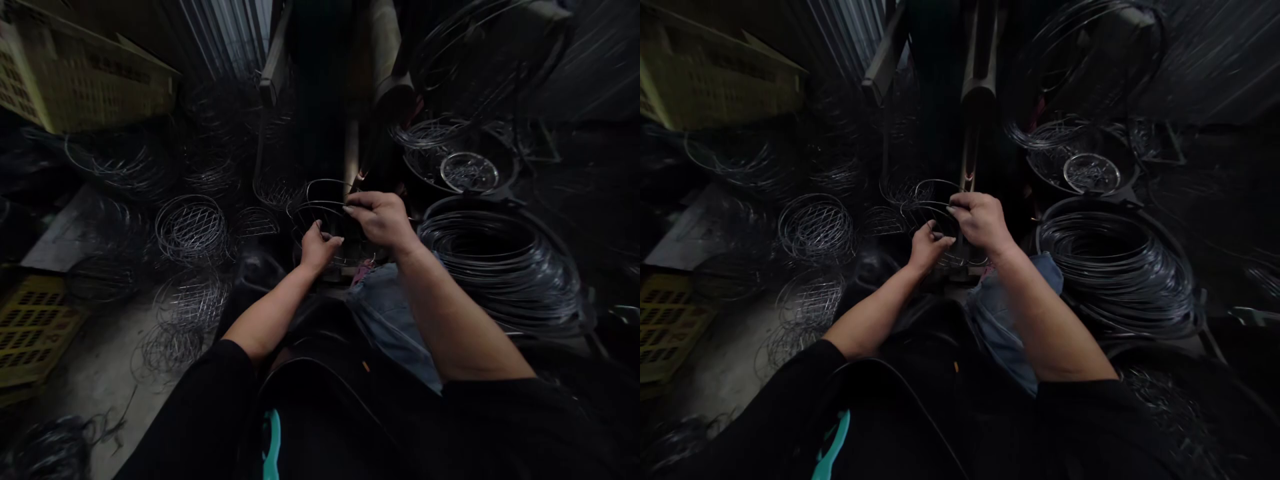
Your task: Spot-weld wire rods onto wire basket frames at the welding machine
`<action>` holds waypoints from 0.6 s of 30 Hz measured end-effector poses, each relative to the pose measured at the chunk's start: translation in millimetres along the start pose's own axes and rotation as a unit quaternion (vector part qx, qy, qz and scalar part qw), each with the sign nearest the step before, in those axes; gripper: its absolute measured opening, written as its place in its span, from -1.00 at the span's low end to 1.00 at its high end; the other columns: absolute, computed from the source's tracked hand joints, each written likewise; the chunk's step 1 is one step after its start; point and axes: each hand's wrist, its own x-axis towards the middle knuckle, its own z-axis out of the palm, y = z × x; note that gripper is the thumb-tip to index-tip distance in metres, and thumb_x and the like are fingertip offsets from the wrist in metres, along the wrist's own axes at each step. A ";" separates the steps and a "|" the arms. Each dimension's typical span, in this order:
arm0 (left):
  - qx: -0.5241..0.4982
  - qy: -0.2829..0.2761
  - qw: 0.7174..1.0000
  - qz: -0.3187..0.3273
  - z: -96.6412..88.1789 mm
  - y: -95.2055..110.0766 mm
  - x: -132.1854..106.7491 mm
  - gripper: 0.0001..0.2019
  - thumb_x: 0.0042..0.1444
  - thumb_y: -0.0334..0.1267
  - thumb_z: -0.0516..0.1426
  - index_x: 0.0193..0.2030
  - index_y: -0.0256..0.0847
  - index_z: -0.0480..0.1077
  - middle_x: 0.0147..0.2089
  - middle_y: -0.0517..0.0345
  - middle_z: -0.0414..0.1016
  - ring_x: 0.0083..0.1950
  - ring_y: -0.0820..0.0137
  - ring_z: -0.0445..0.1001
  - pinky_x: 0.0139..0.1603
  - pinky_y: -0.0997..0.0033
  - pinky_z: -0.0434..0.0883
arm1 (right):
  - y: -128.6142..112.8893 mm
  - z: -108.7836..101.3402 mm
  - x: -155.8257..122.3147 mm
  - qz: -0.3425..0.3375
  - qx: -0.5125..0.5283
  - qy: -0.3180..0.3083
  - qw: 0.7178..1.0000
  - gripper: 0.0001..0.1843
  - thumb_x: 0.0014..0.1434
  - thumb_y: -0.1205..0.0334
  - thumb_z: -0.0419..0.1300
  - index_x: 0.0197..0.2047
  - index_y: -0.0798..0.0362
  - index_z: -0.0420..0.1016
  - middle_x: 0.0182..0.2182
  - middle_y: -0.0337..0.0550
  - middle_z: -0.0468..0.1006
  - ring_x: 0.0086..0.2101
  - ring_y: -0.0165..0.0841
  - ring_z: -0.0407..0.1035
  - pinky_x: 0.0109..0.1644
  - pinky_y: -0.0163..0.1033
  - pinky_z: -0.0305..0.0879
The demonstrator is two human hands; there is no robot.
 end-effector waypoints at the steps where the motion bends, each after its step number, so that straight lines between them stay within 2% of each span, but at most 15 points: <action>1: -0.001 -0.003 1.000 0.012 0.3 -0.5 -1.0 -0.27 -0.25 -0.40 0.33 0.16 -0.34 0.28 -0.49 0.33 0.37 -0.45 0.50 0.36 -0.32 0.49 0.32 | 4.5 1.5 -4.9 -0.007 -0.021 0.032 0.999 -0.89 0.02 0.28 0.24 -0.36 0.04 0.60 -0.42 -0.21 0.55 -0.36 -0.33 0.40 -0.20 -0.21 0.28; 3: -0.001 -0.006 1.000 0.025 1.7 -3.4 -5.1 -0.32 -0.22 -0.39 0.31 0.13 -0.34 0.28 -0.49 0.36 0.34 -0.50 0.56 0.30 -0.37 0.52 0.29 | 12.7 4.1 -15.6 -0.007 -0.032 0.103 0.994 -0.88 0.06 0.24 0.23 -0.34 0.02 0.60 -0.36 -0.17 0.57 -0.32 -0.32 0.42 -0.16 -0.20 0.29; 6: -0.041 0.002 0.999 0.011 4.8 -9.1 -10.9 -0.41 -0.22 -0.38 0.29 0.04 -0.33 0.29 -0.49 0.37 0.30 -0.53 0.60 0.24 -0.41 0.55 0.26 | 20.4 6.9 -28.2 0.034 0.001 0.183 0.982 -0.86 0.08 0.17 0.24 -0.36 0.04 0.59 -0.41 -0.19 0.54 -0.36 -0.34 0.40 -0.21 -0.22 0.29; 13: -0.111 -0.035 0.993 0.017 10.1 -12.3 -6.8 -0.51 -0.21 -0.30 0.31 -0.09 -0.27 0.29 -0.36 0.22 0.41 -0.39 0.53 0.40 -0.30 0.51 0.36 | 15.9 8.6 -34.0 0.058 0.048 0.241 0.968 -0.88 0.09 0.18 0.25 -0.38 0.04 0.56 -0.45 -0.24 0.48 -0.39 -0.38 0.34 -0.25 -0.25 0.27; 18: -0.141 -0.023 0.990 -0.006 14.4 -4.4 -0.9 -0.52 -0.24 -0.30 0.31 -0.13 -0.27 0.30 -0.38 0.22 0.41 -0.41 0.52 0.42 -0.32 0.50 0.36 | 15.0 15.7 -36.9 0.074 0.086 0.277 0.954 -0.89 0.09 0.19 0.25 -0.40 0.03 0.54 -0.44 -0.24 0.45 -0.40 -0.38 0.33 -0.25 -0.23 0.28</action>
